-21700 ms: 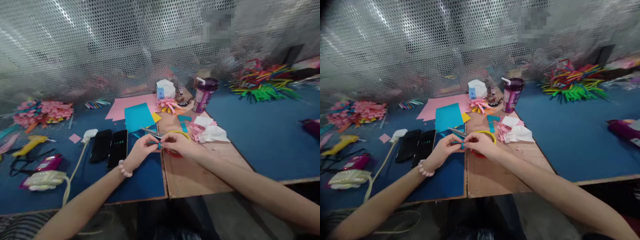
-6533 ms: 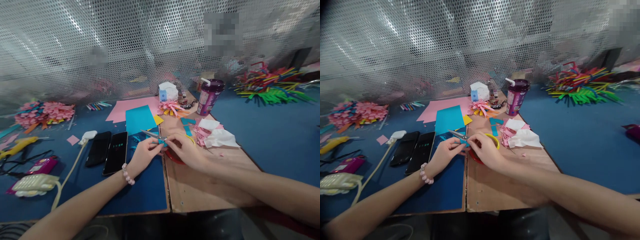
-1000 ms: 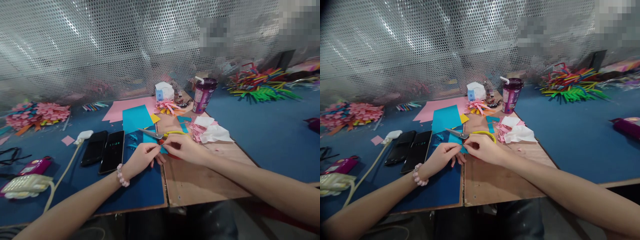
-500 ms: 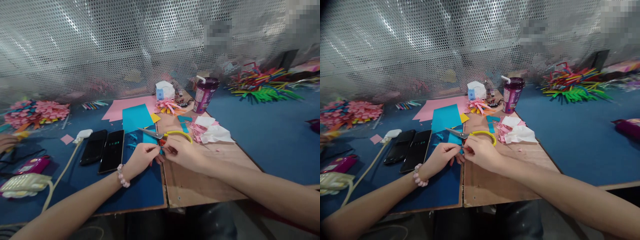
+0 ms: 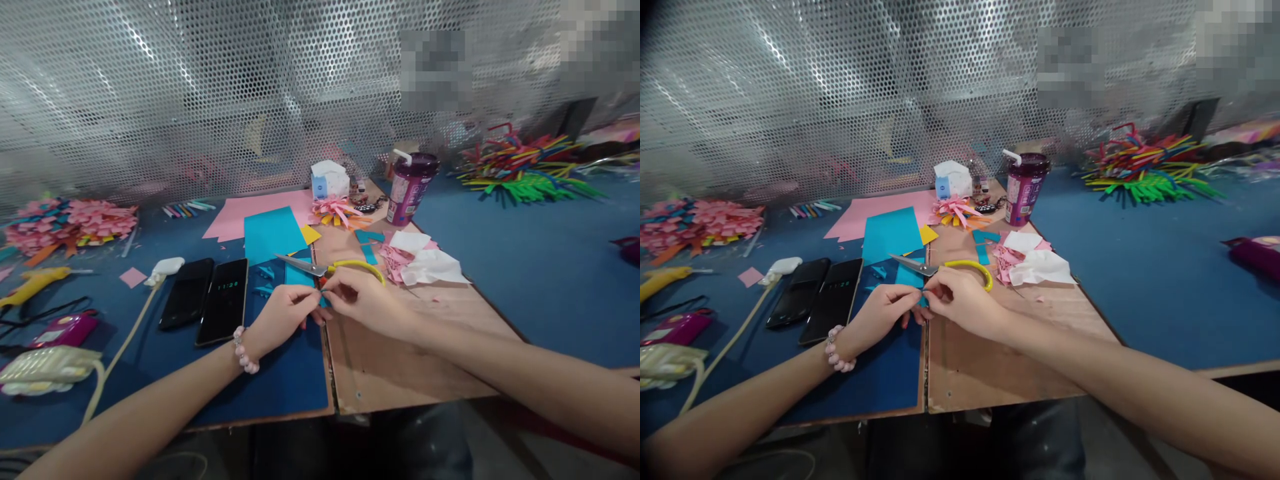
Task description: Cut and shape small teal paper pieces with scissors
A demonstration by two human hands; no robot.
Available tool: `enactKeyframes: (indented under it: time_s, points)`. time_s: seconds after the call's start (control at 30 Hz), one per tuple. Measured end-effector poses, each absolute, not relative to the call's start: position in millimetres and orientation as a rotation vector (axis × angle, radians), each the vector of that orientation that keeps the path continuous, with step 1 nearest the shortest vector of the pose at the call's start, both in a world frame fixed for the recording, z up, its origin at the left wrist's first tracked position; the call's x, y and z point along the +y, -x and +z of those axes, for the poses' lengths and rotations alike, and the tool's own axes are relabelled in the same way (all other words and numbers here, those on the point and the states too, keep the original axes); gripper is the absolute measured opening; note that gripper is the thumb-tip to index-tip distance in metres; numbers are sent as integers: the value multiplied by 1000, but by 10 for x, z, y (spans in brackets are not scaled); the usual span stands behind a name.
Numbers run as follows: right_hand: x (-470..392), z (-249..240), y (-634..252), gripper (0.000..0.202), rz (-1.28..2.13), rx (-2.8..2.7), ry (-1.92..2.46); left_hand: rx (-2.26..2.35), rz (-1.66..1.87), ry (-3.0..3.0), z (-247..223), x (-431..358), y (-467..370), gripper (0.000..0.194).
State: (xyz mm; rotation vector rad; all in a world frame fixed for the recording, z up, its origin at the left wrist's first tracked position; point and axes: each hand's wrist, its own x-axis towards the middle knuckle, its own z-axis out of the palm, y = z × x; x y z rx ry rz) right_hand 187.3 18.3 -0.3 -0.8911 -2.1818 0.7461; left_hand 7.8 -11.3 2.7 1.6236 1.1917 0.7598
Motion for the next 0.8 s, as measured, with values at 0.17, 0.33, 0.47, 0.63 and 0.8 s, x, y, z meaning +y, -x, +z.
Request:
enactKeyframes:
  time_s: [0.17, 0.33, 0.47, 0.63, 0.8]
  points:
    - [182, 0, -1890, 12, 498, -2291, 835, 1155, 768, -1594, 10, -112, -72, 31]
    - [198, -47, -1936, 18, -27, -2461, 660, 1145, 774, -1605, 5, -120, -70, 30]
    - [270, -75, -1995, 25, -228, -2558, 496, 1107, 803, -1575, 0, -111, -69, 30]
    - [334, -97, -2038, 26, -244, -2600, 396, 1076, 829, -1505, -18, -98, -60, 31]
    - [259, -61, -2019, 29, -162, -2559, 443, 1063, 851, -1478, -16, -100, -61, 31]
